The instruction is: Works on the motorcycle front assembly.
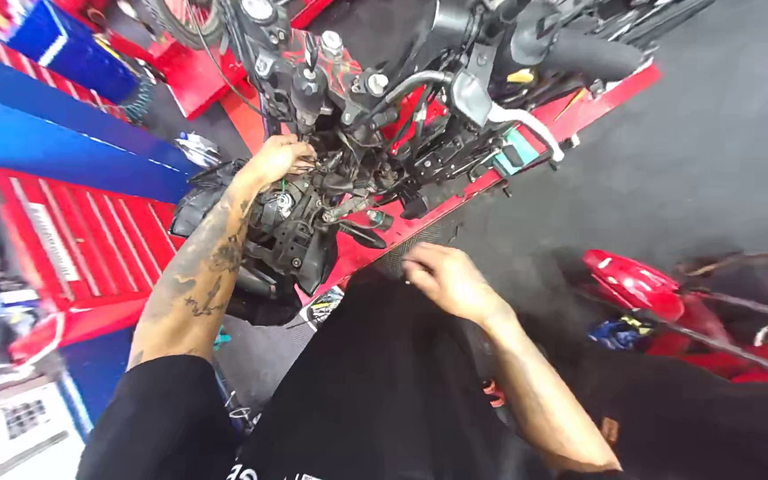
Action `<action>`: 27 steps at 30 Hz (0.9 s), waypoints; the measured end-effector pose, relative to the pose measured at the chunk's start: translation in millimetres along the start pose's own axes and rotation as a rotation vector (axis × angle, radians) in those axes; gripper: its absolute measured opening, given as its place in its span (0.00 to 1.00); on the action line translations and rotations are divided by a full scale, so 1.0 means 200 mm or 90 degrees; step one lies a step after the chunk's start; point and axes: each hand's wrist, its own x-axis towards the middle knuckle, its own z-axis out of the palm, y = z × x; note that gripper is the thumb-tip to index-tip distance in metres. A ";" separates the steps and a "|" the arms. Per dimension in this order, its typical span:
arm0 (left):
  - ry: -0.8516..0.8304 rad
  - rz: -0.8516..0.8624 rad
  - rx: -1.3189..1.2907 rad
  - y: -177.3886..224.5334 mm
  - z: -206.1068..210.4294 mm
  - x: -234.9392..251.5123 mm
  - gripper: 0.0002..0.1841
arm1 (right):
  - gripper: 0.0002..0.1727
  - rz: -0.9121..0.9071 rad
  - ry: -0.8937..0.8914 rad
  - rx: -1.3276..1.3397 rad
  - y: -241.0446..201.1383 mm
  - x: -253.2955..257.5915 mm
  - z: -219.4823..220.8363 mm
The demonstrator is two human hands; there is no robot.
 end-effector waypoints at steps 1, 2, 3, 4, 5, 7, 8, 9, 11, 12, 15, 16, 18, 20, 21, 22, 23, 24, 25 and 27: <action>0.001 -0.020 0.013 0.01 0.00 0.01 0.22 | 0.18 0.051 0.021 0.011 0.11 -0.13 -0.02; 0.016 -0.046 0.032 0.02 0.01 0.03 0.26 | 0.18 0.100 0.043 0.014 0.21 -0.25 -0.02; 0.037 -0.074 0.050 0.04 0.03 0.05 0.28 | 0.19 0.152 0.063 0.014 0.31 -0.37 -0.02; 0.057 -0.098 0.072 0.04 0.05 0.07 0.28 | 0.19 0.206 0.081 0.008 0.41 -0.49 -0.01; 0.073 -0.121 0.098 0.04 0.07 0.08 0.27 | 0.20 0.264 0.090 0.000 0.48 -0.62 0.03; 0.074 -0.150 0.163 0.08 0.08 0.09 0.25 | 0.20 0.367 0.102 -0.026 0.59 -0.84 0.09; 0.060 -0.153 0.197 0.11 0.07 0.10 0.23 | 0.21 0.410 0.103 -0.029 0.62 -0.92 0.13; 0.040 -0.147 0.229 0.13 0.05 0.10 0.21 | 0.21 0.442 0.102 -0.024 0.63 -0.99 0.16; 0.007 -0.115 0.267 0.14 0.02 0.10 0.19 | 0.21 0.473 0.111 -0.005 0.65 -1.08 0.21; -0.008 -0.095 0.269 0.13 0.01 0.10 0.17 | 0.20 0.485 0.115 0.009 0.65 -1.11 0.23; -0.018 -0.045 0.269 0.11 0.01 0.10 0.14 | 0.20 0.524 0.136 0.027 0.66 -1.19 0.28; -0.002 -0.038 0.267 0.09 0.02 0.11 0.14 | 0.20 0.538 0.141 0.023 0.66 -1.22 0.28; 0.059 -0.039 0.284 0.05 0.06 0.13 0.16 | 0.20 0.561 0.154 0.016 0.67 -1.27 0.29; 0.126 -0.048 0.313 0.02 0.08 0.14 0.21 | 0.20 0.585 0.168 0.011 0.67 -1.29 0.28; 0.152 -0.051 0.319 0.03 0.08 0.13 0.25 | 0.20 0.589 0.176 0.010 0.68 -1.29 0.28; 0.173 -0.054 0.330 0.04 0.08 0.11 0.29 | 0.20 0.588 0.181 0.008 0.69 -1.28 0.27; 0.193 -0.056 0.351 0.05 0.08 0.07 0.34 | 0.20 0.582 0.180 0.005 0.69 -1.28 0.27; 0.210 -0.051 0.386 0.08 0.09 0.02 0.37 | 0.20 0.574 0.177 0.000 0.69 -1.27 0.28; 0.229 -0.036 0.435 0.13 0.11 -0.04 0.37 | 0.20 0.566 0.173 0.001 0.69 -1.25 0.28; 0.253 0.037 0.527 0.17 0.15 -0.19 0.30 | 0.20 0.562 0.158 0.006 0.69 -1.22 0.27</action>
